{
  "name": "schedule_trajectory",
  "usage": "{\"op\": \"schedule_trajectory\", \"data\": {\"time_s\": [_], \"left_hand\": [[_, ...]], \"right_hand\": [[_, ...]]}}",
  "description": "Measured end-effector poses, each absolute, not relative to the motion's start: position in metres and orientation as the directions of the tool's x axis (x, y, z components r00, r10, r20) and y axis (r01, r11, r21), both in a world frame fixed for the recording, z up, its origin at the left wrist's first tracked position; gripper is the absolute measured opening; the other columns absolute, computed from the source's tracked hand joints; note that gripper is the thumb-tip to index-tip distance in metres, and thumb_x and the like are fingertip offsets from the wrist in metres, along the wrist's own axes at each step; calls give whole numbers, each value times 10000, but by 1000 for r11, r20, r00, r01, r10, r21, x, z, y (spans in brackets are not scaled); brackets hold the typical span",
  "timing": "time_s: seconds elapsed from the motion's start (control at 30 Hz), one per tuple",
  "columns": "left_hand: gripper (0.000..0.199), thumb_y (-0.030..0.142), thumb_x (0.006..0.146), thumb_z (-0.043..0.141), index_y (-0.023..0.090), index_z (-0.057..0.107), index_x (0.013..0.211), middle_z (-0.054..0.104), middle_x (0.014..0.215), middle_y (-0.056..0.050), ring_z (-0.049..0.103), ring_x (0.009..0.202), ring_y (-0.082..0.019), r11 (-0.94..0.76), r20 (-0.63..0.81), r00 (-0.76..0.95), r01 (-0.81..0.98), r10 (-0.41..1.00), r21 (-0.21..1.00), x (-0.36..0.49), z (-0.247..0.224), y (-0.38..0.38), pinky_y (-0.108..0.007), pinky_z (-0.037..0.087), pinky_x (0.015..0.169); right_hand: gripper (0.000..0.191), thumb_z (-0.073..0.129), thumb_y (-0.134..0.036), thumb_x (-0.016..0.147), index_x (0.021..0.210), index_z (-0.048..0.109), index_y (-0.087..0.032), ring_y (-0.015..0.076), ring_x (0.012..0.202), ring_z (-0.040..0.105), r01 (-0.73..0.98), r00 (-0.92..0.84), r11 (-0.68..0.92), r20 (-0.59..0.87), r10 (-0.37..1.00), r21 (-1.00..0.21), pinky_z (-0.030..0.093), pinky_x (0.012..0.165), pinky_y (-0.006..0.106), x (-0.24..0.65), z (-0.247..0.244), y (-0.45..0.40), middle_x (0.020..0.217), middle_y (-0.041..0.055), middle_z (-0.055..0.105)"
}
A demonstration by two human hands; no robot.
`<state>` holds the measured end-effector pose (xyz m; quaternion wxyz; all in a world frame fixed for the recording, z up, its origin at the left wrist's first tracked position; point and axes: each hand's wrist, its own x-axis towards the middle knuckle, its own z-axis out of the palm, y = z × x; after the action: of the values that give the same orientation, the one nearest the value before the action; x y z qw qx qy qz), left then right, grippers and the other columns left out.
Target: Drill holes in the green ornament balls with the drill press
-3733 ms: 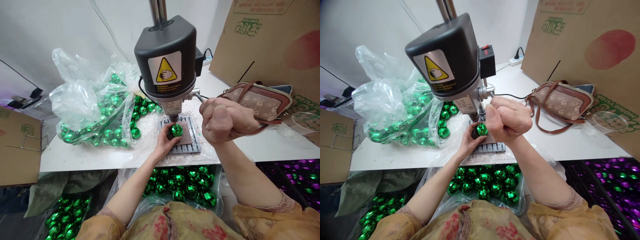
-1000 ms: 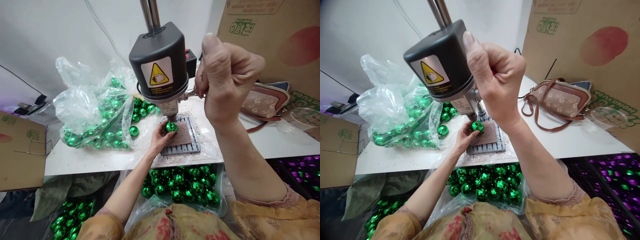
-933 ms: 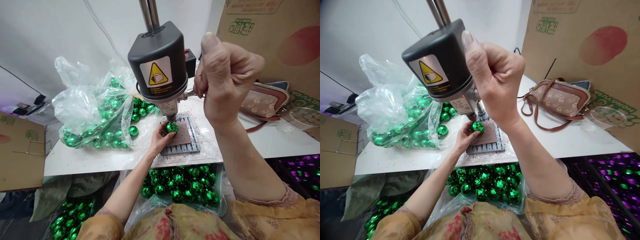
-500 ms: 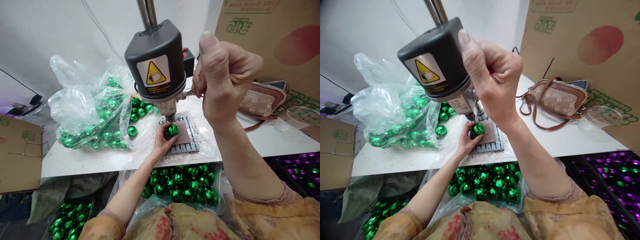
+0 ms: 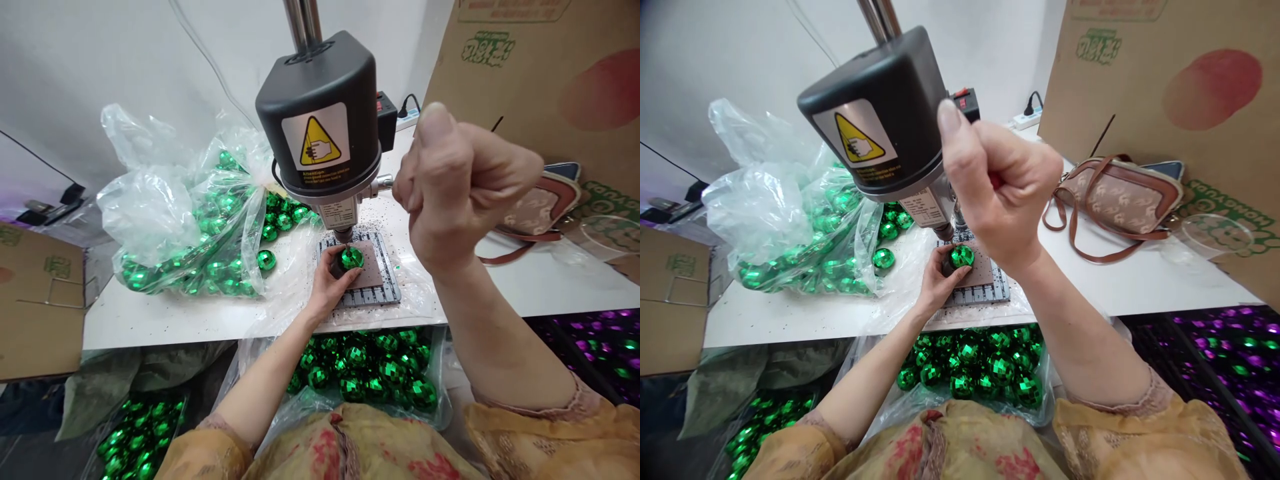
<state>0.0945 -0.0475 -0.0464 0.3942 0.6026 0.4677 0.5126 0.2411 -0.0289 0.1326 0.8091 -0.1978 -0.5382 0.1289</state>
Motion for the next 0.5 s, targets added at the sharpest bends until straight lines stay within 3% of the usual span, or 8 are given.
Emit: {"op": "schedule_trajectory", "data": {"time_s": [0.17, 0.5], "left_hand": [[535, 435, 802, 821, 202, 570, 1212, 676, 1218, -99, 656, 1137, -233, -259, 254, 46, 162, 966, 952, 94, -45, -48, -396, 536, 1003], [521, 405, 809, 821, 205, 565, 1216, 668, 1247, -102, 644, 1174, -243, -259, 252, 66, 143, 965, 955, 92, -49, -47, -402, 518, 1027]], "right_hand": [[571, 569, -339, 946, 489, 262, -188, 71, 402, 278, 62, 412, 899, 832, 372, -433, 210, 446, 337, 241, 115, -32, 442, -35, 286], [570, 560, -296, 923, 480, 220, -180, 78, 388, 273, 69, 409, 943, 872, 271, -326, 202, 424, 340, 243, 99, -23, 433, -27, 283]]}}
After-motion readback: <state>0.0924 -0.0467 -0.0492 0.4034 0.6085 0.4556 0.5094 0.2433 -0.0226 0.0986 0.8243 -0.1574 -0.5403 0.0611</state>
